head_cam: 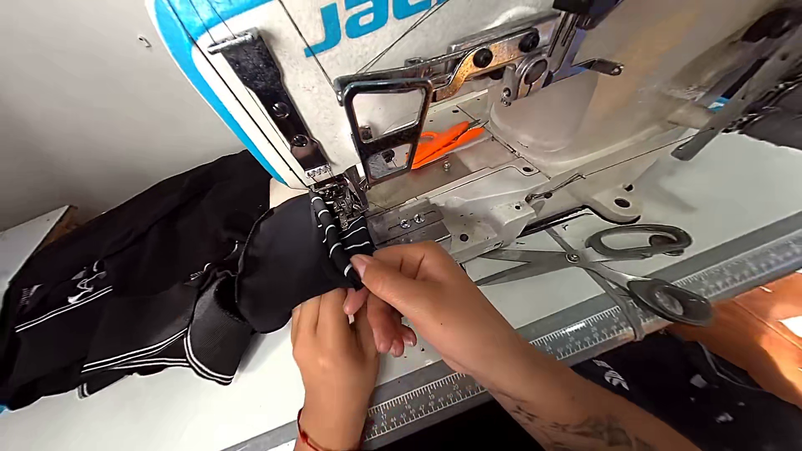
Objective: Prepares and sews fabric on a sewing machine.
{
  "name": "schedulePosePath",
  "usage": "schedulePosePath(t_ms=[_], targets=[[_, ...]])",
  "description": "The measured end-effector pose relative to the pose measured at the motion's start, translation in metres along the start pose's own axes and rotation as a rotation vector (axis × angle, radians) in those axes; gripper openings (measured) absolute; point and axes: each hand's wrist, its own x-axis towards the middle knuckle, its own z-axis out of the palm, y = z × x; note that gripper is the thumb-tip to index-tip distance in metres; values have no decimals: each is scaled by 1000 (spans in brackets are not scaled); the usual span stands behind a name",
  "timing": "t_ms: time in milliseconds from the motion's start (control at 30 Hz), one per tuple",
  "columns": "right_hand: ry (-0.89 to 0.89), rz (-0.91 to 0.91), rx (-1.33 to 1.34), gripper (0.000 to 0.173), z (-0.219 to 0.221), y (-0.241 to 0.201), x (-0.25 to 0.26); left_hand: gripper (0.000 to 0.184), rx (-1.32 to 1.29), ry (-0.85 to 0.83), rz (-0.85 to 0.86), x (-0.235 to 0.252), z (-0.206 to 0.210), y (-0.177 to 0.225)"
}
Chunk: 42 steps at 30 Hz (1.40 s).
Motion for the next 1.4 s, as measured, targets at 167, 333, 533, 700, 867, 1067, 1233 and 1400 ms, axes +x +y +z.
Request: schedulePosePath(t_ms=[167, 333, 533, 700, 867, 1067, 1233, 1400], targets=[[-23, -4, -78, 38, -5, -5, 2, 35, 15, 23, -60, 8, 5, 1], [-25, -30, -114, 35, -10, -6, 2, 42, 95, -8, -25, 11, 16, 5], [-55, 16, -158, 35, -16, 6, -7, 46, 63, -66, 181, -1, 3, -22], [-91, 100, -187, 35, -25, 21, -5, 15, -27, -208, 370, -10, -45, -35], [-155, 48, -495, 36, -38, 14, -9, 26, -9, -497, 595, 65, -71, -47], [-5, -792, -1295, 25, -60, -7, -3, 28, -36, -654, 808, 103, -46, -63], [-286, -849, -1276, 12, -59, -11, 28, 18, -225, -409, 661, 102, -39, -75], [-361, -709, -1031, 5, -45, -18, 43, 18, -99, -142, 751, 108, -39, -84]])
